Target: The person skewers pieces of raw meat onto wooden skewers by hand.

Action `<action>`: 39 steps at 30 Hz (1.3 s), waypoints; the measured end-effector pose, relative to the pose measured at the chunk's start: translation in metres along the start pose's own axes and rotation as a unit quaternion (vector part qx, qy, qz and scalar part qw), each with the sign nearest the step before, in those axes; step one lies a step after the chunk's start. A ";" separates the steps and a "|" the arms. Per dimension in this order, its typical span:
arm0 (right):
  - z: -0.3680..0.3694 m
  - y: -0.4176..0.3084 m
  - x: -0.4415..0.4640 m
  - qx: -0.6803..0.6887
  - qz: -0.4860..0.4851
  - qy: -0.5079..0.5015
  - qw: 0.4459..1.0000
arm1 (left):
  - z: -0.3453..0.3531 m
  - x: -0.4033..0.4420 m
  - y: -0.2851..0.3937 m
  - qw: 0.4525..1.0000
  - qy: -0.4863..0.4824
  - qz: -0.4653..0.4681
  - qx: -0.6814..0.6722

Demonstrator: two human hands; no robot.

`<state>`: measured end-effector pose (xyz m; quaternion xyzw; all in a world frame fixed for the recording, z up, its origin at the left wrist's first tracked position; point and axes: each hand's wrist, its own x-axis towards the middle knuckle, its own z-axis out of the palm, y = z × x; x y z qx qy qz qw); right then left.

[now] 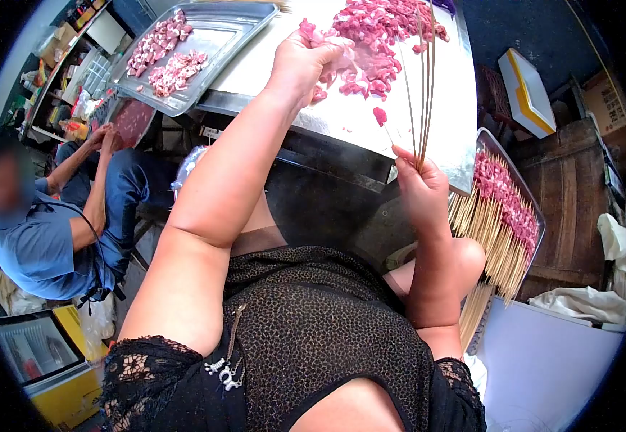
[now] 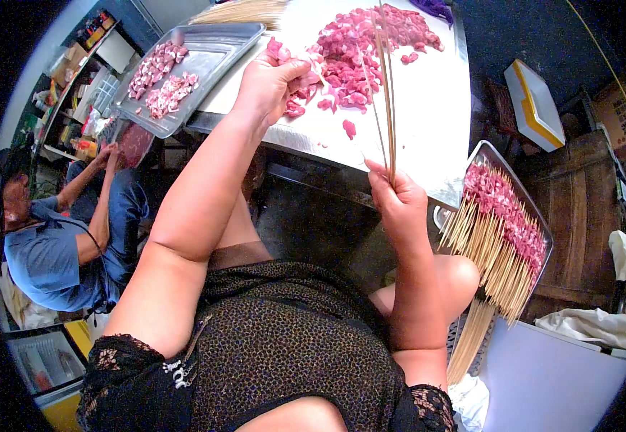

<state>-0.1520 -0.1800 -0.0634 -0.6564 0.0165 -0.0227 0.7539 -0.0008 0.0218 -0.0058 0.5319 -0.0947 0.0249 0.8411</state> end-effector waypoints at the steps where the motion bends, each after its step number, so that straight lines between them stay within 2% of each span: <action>1: -0.001 -0.001 0.000 0.001 -0.001 0.000 1.000 | -0.001 0.000 0.000 1.000 -0.001 0.000 0.001; 4: -0.003 -0.001 0.000 -0.026 0.004 0.010 1.000 | 0.003 -0.007 0.007 0.999 0.005 0.016 0.046; 7: -0.004 0.001 0.001 -0.062 -0.007 0.032 0.998 | 0.004 -0.009 0.013 0.995 -0.006 -0.038 0.094; 9: -0.005 0.002 0.002 -0.072 0.000 0.023 0.997 | -0.001 -0.007 0.010 0.997 -0.062 -0.039 0.037; 15: 0.001 -0.002 0.001 -0.053 0.005 0.024 0.998 | 0.003 -0.010 0.012 0.993 -0.042 -0.071 -0.081; 19: 0.004 0.005 0.005 -0.059 -0.013 0.031 0.998 | 0.011 -0.011 0.010 0.996 -0.039 -0.056 -0.055; 22: 0.007 0.007 0.006 -0.054 -0.016 0.032 0.998 | 0.016 -0.012 0.006 0.995 -0.016 -0.067 -0.071; 27: 0.016 0.007 0.004 -0.022 0.000 0.019 1.000 | 0.020 -0.007 -0.011 0.970 0.055 -0.067 -0.226; 30: 0.024 0.005 0.002 0.014 0.003 0.014 1.000 | 0.020 -0.006 -0.012 0.965 0.076 -0.086 -0.237; 34: 0.025 0.001 0.000 0.066 0.020 -0.014 0.998 | 0.016 -0.003 -0.018 0.967 0.031 -0.070 -0.242; 37: 0.025 0.000 -0.001 0.065 0.029 -0.010 0.997 | 0.021 -0.007 -0.017 0.960 0.014 -0.096 -0.263; 39: 0.025 -0.001 0.001 0.078 0.025 -0.003 0.997 | 0.029 -0.019 -0.015 0.977 -0.027 -0.094 -0.189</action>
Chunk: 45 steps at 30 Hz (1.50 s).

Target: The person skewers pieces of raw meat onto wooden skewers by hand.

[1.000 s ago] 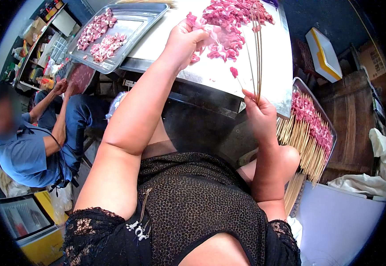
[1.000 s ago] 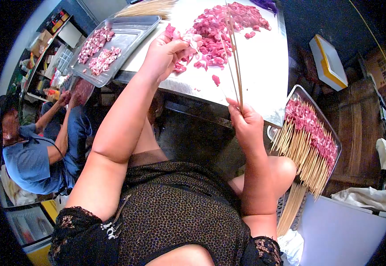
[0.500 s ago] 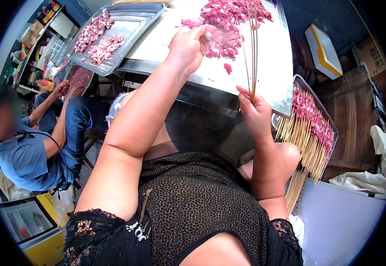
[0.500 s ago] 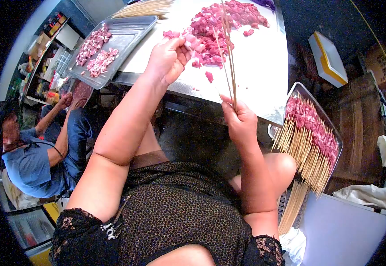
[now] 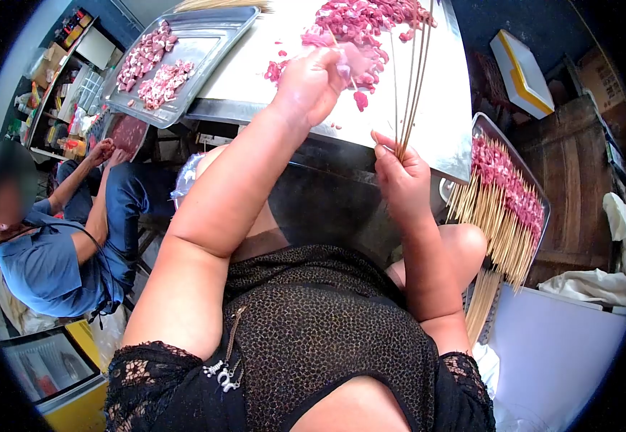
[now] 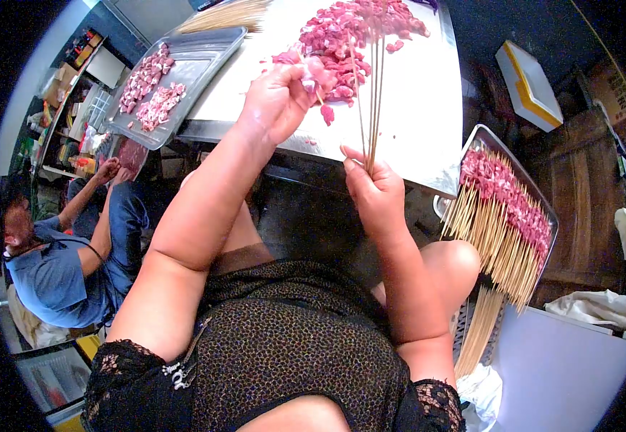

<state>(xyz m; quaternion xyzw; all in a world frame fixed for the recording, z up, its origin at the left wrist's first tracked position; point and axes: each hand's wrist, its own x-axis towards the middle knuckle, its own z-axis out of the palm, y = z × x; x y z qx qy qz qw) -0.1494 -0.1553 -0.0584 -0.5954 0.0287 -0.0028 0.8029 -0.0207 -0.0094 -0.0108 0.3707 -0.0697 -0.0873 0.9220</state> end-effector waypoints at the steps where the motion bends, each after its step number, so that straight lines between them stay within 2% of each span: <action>1: 0.000 -0.001 0.000 0.012 -0.005 0.005 1.000 | 0.006 -0.006 0.001 1.000 -0.011 -0.014 0.008; 2: 0.000 -0.002 0.000 0.012 -0.004 0.005 1.000 | 0.009 -0.009 0.004 1.000 -0.010 -0.014 0.007; 4: -0.003 -0.005 0.000 0.006 -0.016 0.017 1.000 | 0.010 -0.011 0.011 0.990 -0.089 -0.028 0.109; 5: -0.006 -0.006 0.000 0.005 -0.022 0.012 1.000 | 0.009 -0.010 0.013 0.990 -0.089 -0.026 0.109; 7: -0.011 -0.005 0.000 0.000 -0.027 0.017 0.999 | 0.006 -0.004 0.018 0.994 -0.064 -0.059 0.061; 12: -0.014 -0.005 -0.002 -0.029 -0.026 0.020 0.999 | -0.019 0.011 0.029 0.997 -0.016 -0.050 0.048; 14: -0.015 -0.003 -0.003 -0.035 -0.025 0.014 0.999 | -0.021 0.012 0.032 0.993 0.060 0.001 0.105; 16: -0.017 -0.001 -0.003 -0.043 -0.025 0.008 0.999 | -0.026 0.015 0.035 0.993 0.064 0.012 0.097; 18: -0.018 0.001 -0.002 -0.070 -0.028 -0.009 0.997 | -0.028 0.016 0.037 0.995 0.046 0.044 0.077; 22: -0.017 0.001 -0.002 -0.065 -0.021 -0.005 0.998 | -0.025 0.012 0.040 0.992 0.027 0.046 0.117; 25: -0.018 0.001 -0.001 -0.055 -0.027 -0.010 0.998 | -0.022 0.009 0.041 0.987 0.014 0.012 0.157; 27: -0.017 0.001 0.000 -0.052 -0.030 -0.009 0.998 | -0.022 0.009 0.043 0.992 -0.034 -0.014 0.120; 31: -0.016 0.000 0.000 -0.055 -0.020 -0.002 0.998 | -0.022 0.006 0.047 0.993 -0.063 -0.059 0.083; 33: -0.017 0.001 0.001 -0.036 -0.020 -0.003 0.999 | -0.024 0.007 0.044 0.982 -0.086 -0.035 0.165; 39: -0.017 0.000 0.000 -0.060 -0.019 0.004 0.998 | -0.029 0.007 0.047 0.985 -0.041 -0.035 0.165; 45: -0.016 0.000 0.000 -0.052 -0.010 -0.006 0.999 | -0.029 0.006 0.048 0.988 -0.038 -0.030 0.146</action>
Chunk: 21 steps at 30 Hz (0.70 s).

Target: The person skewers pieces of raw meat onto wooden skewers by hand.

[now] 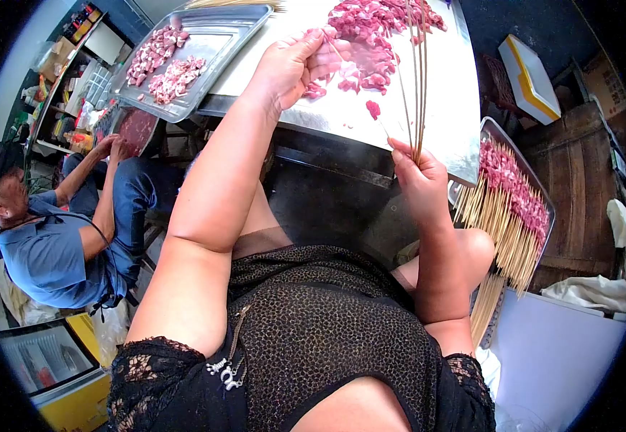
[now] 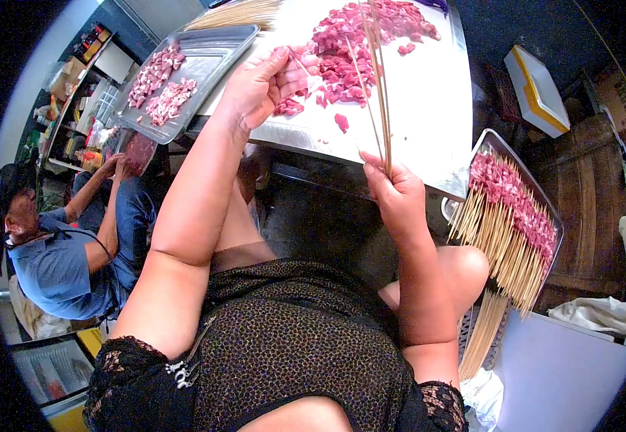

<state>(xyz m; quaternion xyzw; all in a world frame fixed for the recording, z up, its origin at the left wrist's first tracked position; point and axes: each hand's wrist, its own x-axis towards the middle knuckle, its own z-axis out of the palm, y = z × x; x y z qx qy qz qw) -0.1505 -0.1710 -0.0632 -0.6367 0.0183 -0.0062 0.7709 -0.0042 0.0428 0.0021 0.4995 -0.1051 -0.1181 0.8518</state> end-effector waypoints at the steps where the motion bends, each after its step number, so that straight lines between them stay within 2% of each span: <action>1: 0.001 -0.001 0.000 0.000 0.000 0.000 1.000 | 0.000 0.000 0.000 1.000 0.000 0.000 0.000; 9: 0.001 -0.002 0.001 -0.032 0.006 0.021 0.999 | -0.001 -0.002 0.002 0.999 0.007 -0.039 0.033; 15: -0.006 0.003 0.002 -0.019 -0.008 0.001 1.000 | -0.002 -0.003 0.000 0.999 -0.038 -0.027 0.011; 21: -0.007 -0.002 0.003 -0.041 0.005 0.015 0.999 | 0.012 -0.010 0.001 0.999 -0.027 -0.037 0.016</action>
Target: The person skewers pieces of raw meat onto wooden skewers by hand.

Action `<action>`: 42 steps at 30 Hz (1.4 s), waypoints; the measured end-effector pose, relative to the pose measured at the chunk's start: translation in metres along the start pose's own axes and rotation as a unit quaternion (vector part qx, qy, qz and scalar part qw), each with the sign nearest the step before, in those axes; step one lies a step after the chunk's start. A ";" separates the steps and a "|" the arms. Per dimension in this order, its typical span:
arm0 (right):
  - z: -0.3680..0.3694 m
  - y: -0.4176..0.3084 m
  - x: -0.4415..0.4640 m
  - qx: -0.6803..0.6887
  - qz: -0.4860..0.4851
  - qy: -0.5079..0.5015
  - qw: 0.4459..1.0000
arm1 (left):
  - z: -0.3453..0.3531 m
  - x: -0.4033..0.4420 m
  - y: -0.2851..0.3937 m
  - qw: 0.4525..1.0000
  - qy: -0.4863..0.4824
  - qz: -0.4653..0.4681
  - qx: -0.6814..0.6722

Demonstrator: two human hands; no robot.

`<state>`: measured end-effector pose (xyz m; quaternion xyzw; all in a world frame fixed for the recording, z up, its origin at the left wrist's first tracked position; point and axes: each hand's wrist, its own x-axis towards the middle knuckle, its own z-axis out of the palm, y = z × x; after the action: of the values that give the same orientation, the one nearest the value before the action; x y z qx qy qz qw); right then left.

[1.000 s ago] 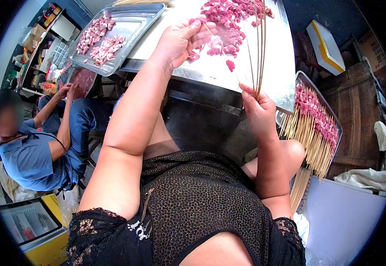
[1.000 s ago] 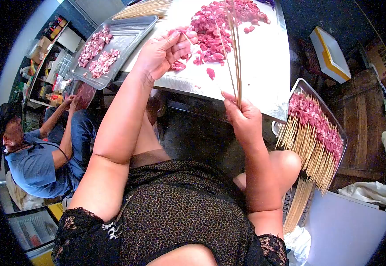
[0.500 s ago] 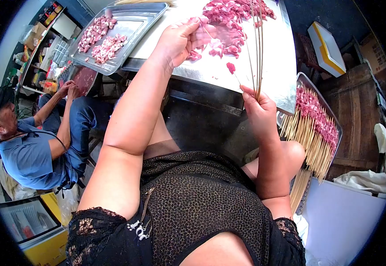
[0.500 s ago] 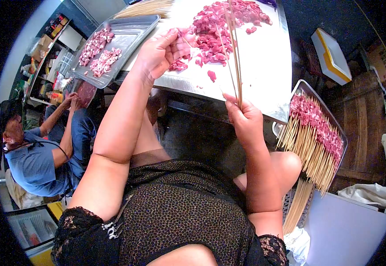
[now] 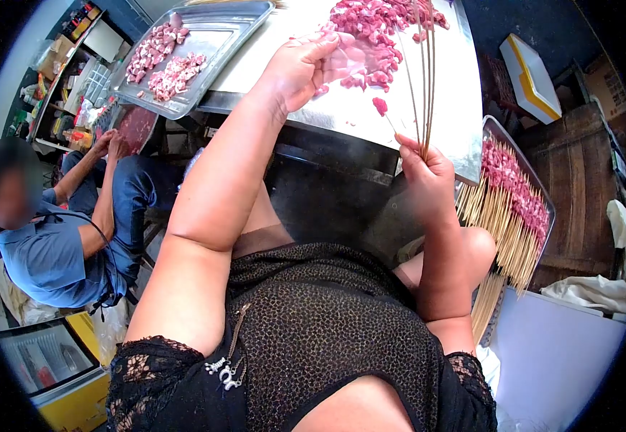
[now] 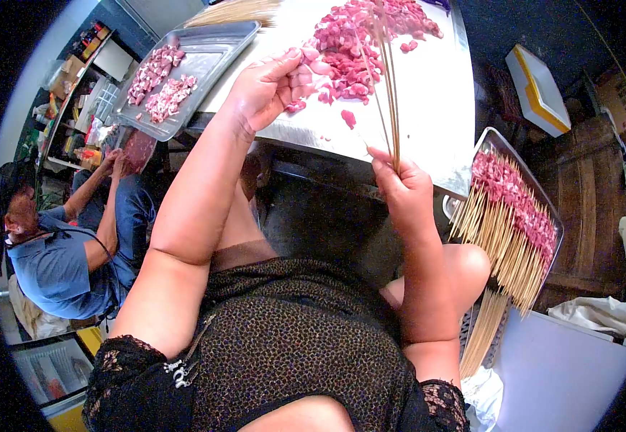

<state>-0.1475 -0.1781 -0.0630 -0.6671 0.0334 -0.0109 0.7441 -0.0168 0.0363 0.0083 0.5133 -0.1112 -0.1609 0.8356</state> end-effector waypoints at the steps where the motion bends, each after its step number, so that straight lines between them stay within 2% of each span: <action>1: 0.000 0.000 0.000 0.000 0.001 0.000 1.000 | 0.001 0.000 -0.002 1.000 0.000 -0.001 0.000; 3: 0.001 -0.001 0.000 0.026 0.011 -0.027 0.999 | 0.003 0.001 -0.008 0.999 -0.046 -0.007 -0.008; 10: 0.007 -0.003 0.004 0.038 0.009 -0.034 0.999 | 0.013 0.003 -0.021 0.999 -0.039 -0.023 0.010; 13: 0.010 -0.008 0.004 0.059 0.020 -0.036 0.997 | 0.013 0.007 -0.026 0.997 -0.074 -0.028 -0.004; 15: 0.012 -0.017 0.002 0.119 0.077 -0.040 0.989 | 0.018 0.008 -0.032 0.998 -0.060 -0.031 0.000; 19: 0.015 -0.017 0.004 0.121 0.068 -0.037 0.990 | 0.032 0.010 -0.045 0.998 -0.005 -0.028 -0.051; 21: 0.018 -0.015 0.004 0.105 0.069 -0.035 0.991 | 0.040 0.009 -0.052 0.987 0.003 -0.007 -0.159; 22: 0.020 -0.013 0.004 0.106 0.069 -0.033 0.991 | 0.044 0.008 -0.054 0.987 0.002 -0.008 -0.159; 25: 0.024 -0.007 0.003 0.096 0.062 -0.031 0.993 | 0.057 0.007 -0.059 0.982 0.090 -0.037 -0.162; 28: 0.027 -0.005 0.003 0.111 0.057 -0.006 0.992 | 0.066 0.004 -0.055 0.980 0.078 -0.046 -0.175; 29: 0.026 -0.002 0.003 0.110 0.058 -0.010 0.992 | 0.072 0.002 -0.053 0.994 0.078 -0.018 -0.072; 34: 0.015 0.003 0.007 0.129 0.030 0.029 0.991 | 0.057 0.016 -0.061 0.999 0.033 -0.030 -0.019; 36: 0.010 0.002 0.007 0.133 0.014 0.029 0.991 | 0.042 0.024 -0.060 0.995 0.037 0.017 0.086; 37: 0.009 -0.002 0.005 0.129 0.011 0.040 0.991 | 0.035 0.020 -0.041 0.984 -0.003 0.069 0.165; 38: 0.007 -0.005 0.003 0.126 0.007 0.052 0.991 | 0.024 0.021 -0.025 0.973 0.030 0.033 0.228; 39: 0.004 -0.006 0.002 0.124 0.003 0.055 0.991 | 0.010 0.028 -0.022 0.949 0.075 0.135 0.276; 40: 0.002 -0.006 0.002 0.126 0.003 0.057 0.990 | -0.008 0.031 -0.011 0.867 0.114 0.169 0.455; 41: 0.001 -0.005 0.003 0.139 -0.010 0.058 0.989 | -0.026 0.037 -0.007 0.763 0.103 0.265 0.581; 42: -0.001 -0.005 0.003 0.150 -0.023 0.057 0.987 | -0.038 0.036 -0.005 0.762 0.102 0.265 0.582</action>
<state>-0.1445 -0.1794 -0.0583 -0.5468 0.0588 -0.0708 0.8322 0.0291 0.0511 -0.0126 0.8643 -0.2293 0.2154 0.3924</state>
